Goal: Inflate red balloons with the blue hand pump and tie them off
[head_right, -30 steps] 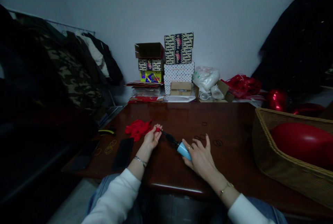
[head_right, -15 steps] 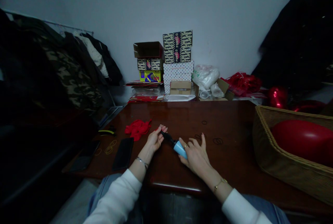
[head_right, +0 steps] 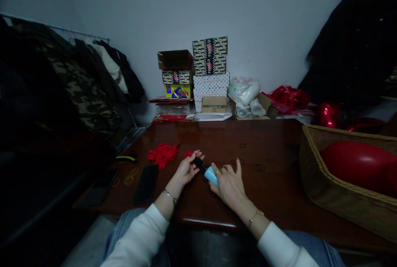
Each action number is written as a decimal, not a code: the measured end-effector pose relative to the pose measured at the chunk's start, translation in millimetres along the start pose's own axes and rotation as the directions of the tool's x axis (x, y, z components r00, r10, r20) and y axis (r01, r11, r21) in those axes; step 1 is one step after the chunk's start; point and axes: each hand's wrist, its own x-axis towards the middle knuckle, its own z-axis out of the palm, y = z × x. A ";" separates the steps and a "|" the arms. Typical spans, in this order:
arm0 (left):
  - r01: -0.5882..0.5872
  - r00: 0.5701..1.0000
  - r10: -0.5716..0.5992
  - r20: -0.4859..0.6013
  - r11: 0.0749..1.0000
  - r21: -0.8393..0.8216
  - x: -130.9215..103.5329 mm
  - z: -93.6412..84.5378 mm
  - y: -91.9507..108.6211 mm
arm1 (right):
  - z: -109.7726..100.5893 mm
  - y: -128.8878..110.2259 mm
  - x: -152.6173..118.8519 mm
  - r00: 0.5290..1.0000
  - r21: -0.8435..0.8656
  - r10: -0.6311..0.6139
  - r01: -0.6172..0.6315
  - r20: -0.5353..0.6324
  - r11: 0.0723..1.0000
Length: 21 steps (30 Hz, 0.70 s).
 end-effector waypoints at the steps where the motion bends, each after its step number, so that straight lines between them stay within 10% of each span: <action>1: 0.010 1.000 -0.010 -0.008 1.000 0.001 -0.6 0.6 2.1 | 1.0 -0.5 0.0 1.000 0.011 0.007 -0.007 0.000 1.000; 21: -0.307 0.946 0.260 -0.193 0.910 -0.278 -3.1 22.8 2.8 | -2.8 -31.4 17.5 0.990 0.133 0.051 -0.069 0.133 0.989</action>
